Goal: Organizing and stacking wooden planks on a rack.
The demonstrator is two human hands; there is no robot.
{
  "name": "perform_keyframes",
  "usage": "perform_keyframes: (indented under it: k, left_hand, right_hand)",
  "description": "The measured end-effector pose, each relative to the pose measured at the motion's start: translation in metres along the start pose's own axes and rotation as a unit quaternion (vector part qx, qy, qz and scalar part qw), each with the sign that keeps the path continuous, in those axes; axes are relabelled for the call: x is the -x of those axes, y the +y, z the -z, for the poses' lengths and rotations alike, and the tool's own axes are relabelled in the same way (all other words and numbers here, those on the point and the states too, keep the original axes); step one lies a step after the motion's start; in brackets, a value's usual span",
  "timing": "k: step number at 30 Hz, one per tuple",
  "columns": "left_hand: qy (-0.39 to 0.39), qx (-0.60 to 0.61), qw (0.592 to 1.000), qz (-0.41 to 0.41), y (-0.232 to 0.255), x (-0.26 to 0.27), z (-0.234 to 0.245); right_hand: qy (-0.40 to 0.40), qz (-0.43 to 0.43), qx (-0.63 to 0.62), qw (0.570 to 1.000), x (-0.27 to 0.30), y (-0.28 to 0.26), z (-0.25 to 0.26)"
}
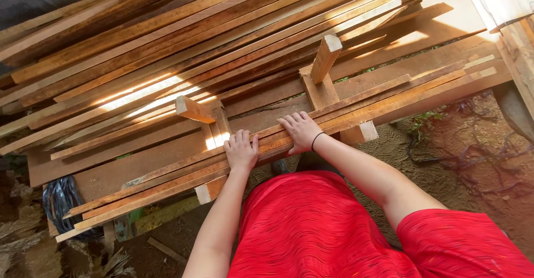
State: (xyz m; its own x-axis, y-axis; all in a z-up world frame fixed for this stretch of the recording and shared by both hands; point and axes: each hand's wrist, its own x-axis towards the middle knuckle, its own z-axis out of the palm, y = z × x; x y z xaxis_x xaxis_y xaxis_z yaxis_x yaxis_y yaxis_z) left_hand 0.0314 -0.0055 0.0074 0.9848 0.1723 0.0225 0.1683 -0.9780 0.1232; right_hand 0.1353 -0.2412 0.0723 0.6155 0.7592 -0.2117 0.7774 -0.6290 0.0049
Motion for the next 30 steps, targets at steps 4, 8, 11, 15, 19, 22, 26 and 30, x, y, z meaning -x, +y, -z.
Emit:
perform_keyframes:
  k: [4, 8, 11, 15, 19, 22, 26, 30]
  left_hand:
    - [0.012, -0.001, 1.000, -0.008, -0.004, 0.001, -0.010]
    - [-0.003, 0.038, 0.999, -0.005, -0.008, 0.002, -0.019]
    - [0.009, 0.116, 0.993, 0.019, -0.006, 0.008, -0.016]
    - [0.111, 0.380, 0.917, -0.034, 0.022, 0.036, 0.040]
    - [0.046, 0.486, 0.873, 0.005, 0.019, 0.094, 0.023]
    - [-0.136, 0.677, 0.685, 0.232, 0.008, 0.118, -0.032]
    - [-0.062, 0.821, 0.251, 0.509, 0.027, 0.091, -0.018]
    - [0.077, 0.827, 0.075, 0.551, 0.034, 0.072, -0.115]
  right_hand:
    - [-0.025, 0.016, 0.036, 0.999, -0.005, 0.003, -0.016]
    - [-0.034, 0.006, 0.053, 0.998, -0.009, 0.006, -0.038]
    - [-0.031, 0.010, 0.051, 0.998, -0.009, 0.004, -0.040]
    - [-0.020, 0.005, 0.032, 0.999, -0.006, 0.004, -0.031]
    - [-0.014, 0.011, 0.034, 0.999, -0.005, 0.004, -0.027]
    - [-0.021, 0.011, 0.027, 0.999, -0.005, 0.004, -0.022]
    - [-0.010, 0.009, 0.020, 1.000, -0.006, 0.003, -0.021]
    - [-0.001, 0.009, 0.026, 1.000, -0.009, 0.003, -0.015]
